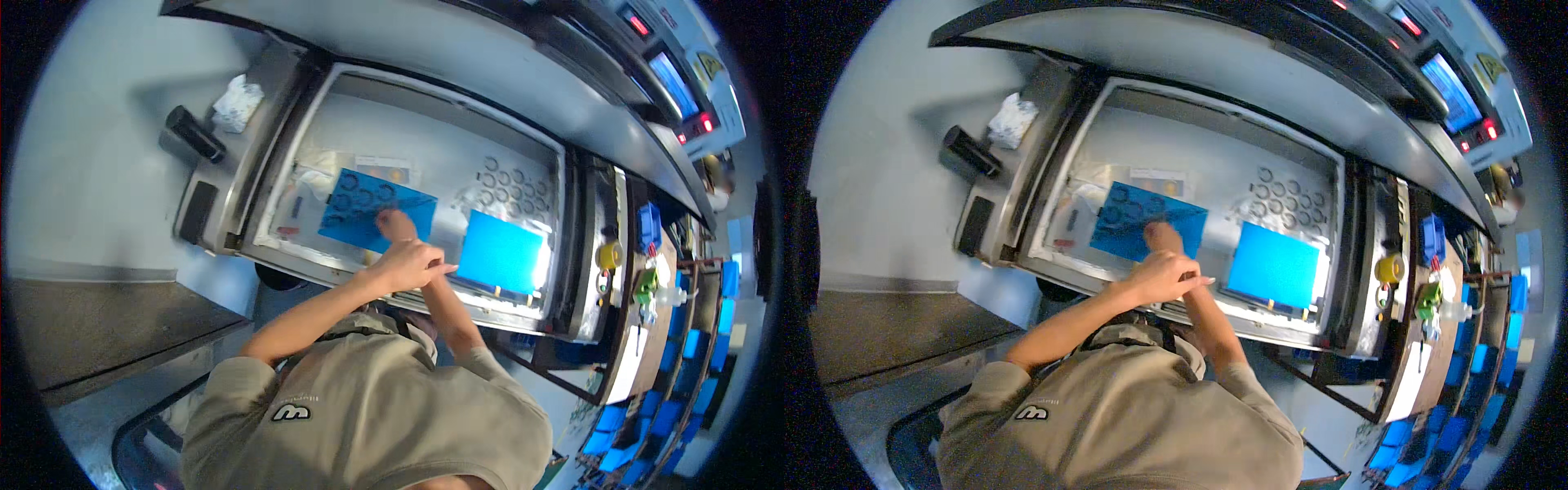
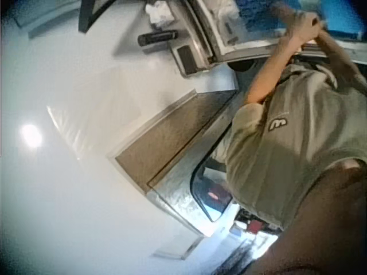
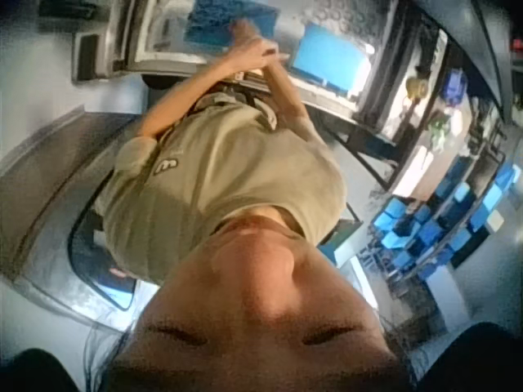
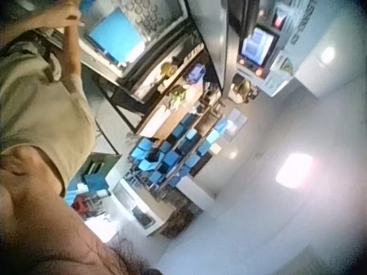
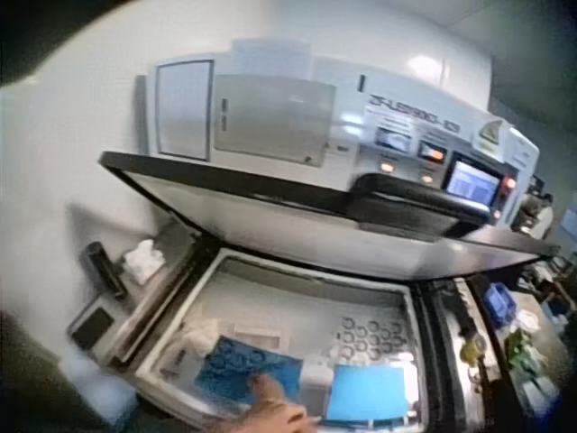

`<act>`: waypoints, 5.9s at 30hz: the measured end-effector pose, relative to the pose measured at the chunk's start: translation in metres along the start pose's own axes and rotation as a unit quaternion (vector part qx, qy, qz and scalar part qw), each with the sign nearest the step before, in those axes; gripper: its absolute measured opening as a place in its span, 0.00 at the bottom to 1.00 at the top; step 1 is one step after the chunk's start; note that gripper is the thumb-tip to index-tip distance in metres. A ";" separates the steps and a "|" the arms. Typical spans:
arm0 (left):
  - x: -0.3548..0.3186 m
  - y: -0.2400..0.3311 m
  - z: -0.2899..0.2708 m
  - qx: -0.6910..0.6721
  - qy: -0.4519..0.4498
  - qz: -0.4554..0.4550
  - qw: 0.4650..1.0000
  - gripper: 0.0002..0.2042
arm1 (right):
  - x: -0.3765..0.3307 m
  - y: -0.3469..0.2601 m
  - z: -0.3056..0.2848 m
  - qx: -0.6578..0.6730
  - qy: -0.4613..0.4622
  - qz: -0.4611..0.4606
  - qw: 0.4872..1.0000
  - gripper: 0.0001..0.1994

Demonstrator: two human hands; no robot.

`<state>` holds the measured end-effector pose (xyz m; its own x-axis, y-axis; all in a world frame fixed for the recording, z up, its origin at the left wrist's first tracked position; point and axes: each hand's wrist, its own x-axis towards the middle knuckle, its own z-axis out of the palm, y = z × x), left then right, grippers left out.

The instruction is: Applying a white adhesive substance using a roller onto blue metal plates inside a light box, then moving them to a stack.

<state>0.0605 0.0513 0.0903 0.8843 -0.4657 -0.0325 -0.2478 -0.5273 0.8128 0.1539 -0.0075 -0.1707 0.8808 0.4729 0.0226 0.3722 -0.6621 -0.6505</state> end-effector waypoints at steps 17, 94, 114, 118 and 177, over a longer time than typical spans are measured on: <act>-0.039 -0.273 -0.022 0.113 0.046 -0.276 0.953 0.34 | -0.023 0.044 -0.033 -0.023 0.225 0.341 0.913 0.22; 0.111 -0.082 0.175 -0.648 -0.226 -0.220 0.694 0.27 | -0.350 0.137 -0.334 0.578 0.234 0.290 0.726 0.27; -0.009 0.336 0.535 -0.459 -0.688 -0.123 0.549 0.27 | -0.769 -0.075 -0.349 0.255 0.911 0.162 0.280 0.24; -0.045 0.344 0.642 -0.283 -0.792 -0.163 0.516 0.24 | -0.958 -0.046 -0.336 0.112 0.873 0.370 0.296 0.19; 0.055 0.107 0.615 0.230 -0.646 -0.063 0.725 0.16 | -1.064 -0.206 -0.106 -0.201 0.457 0.847 0.183 0.21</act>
<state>-0.1609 -0.4684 -0.1821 -0.1235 -0.5135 -0.8492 -0.5660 -0.6664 0.4853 -0.8292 -0.4353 0.0196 -0.5546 -0.7822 0.2837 -0.8319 0.5146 -0.2075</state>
